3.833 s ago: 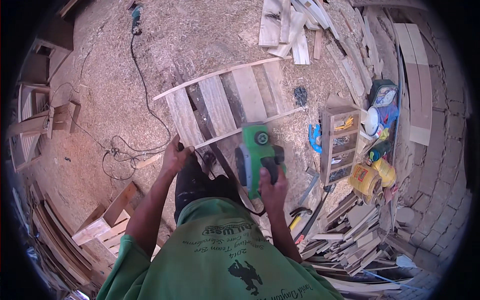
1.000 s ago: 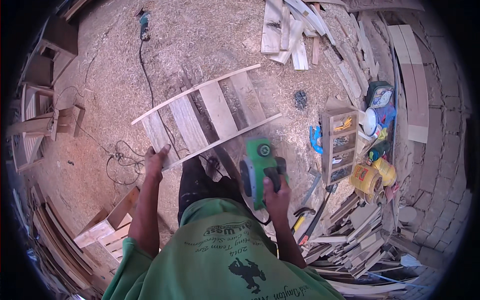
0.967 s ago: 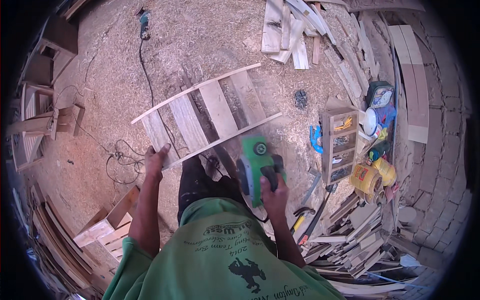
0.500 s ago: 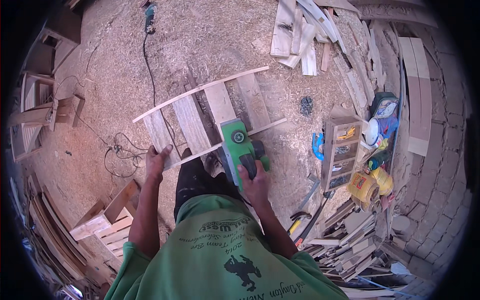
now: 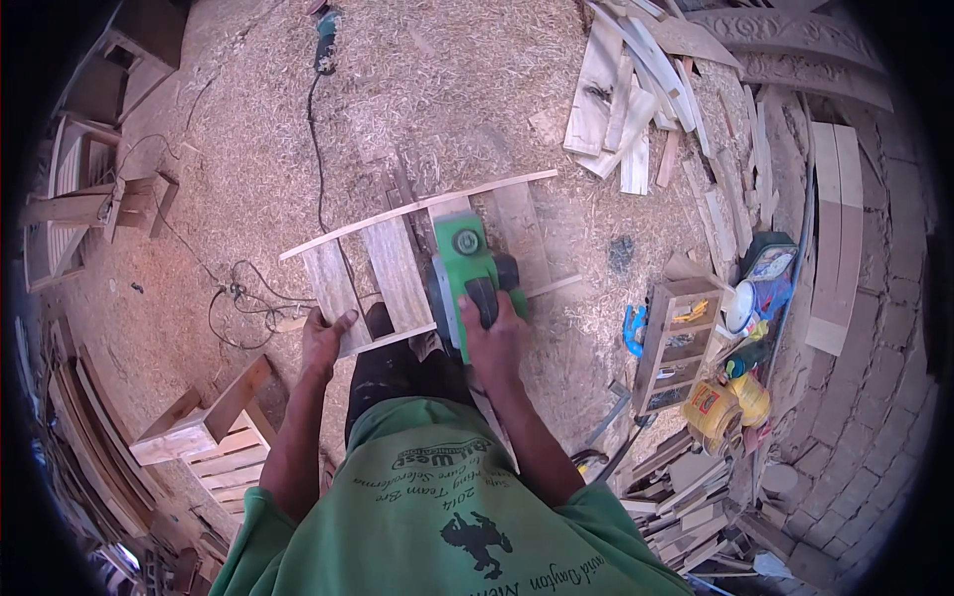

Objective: The person assembles a wooden chair frame by hammering nails into wooden slats and then smoothing the surfaces with a green electric sander. The person works on a workbench and the floor, handling multiple wooden pieces and tools.

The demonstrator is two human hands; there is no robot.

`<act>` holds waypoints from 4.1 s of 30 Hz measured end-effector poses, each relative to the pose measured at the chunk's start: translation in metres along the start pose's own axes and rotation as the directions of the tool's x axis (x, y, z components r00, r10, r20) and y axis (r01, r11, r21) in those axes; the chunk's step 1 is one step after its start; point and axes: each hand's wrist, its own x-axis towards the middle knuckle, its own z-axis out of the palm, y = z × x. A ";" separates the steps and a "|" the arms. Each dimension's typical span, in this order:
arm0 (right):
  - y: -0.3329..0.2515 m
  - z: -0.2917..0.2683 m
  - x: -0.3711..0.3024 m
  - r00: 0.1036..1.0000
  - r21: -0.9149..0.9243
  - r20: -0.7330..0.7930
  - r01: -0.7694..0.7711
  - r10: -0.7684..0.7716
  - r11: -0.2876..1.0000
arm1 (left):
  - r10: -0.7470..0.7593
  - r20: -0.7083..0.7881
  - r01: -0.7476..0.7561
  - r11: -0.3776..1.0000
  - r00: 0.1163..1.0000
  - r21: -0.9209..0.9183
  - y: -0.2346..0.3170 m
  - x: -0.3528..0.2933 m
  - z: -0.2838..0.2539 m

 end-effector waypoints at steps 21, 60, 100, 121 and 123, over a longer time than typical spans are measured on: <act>0.064 -0.113 -0.099 0.978 0.021 -0.041 -0.204 0.205 0.979 | -0.002 -0.010 0.002 0.997 1.000 -0.079 0.005 0.002 0.005; 0.058 -0.193 -0.194 0.773 0.350 -0.206 -0.514 0.599 0.783 | -0.002 0.088 0.013 0.992 0.996 -0.126 0.034 0.046 0.051; -0.009 0.022 -0.118 0.993 0.046 -0.011 -0.120 0.121 0.992 | 0.281 0.118 -0.281 0.960 0.952 -0.019 0.141 0.098 0.096; -0.059 0.018 0.009 0.992 0.072 -0.077 -0.092 0.097 0.993 | 0.210 0.305 -0.218 0.976 0.929 -0.007 0.136 0.134 0.066; -0.031 0.000 -0.019 0.988 0.154 -0.067 -0.128 0.140 0.980 | 0.163 0.380 -0.151 0.987 0.911 -0.060 0.137 0.138 0.061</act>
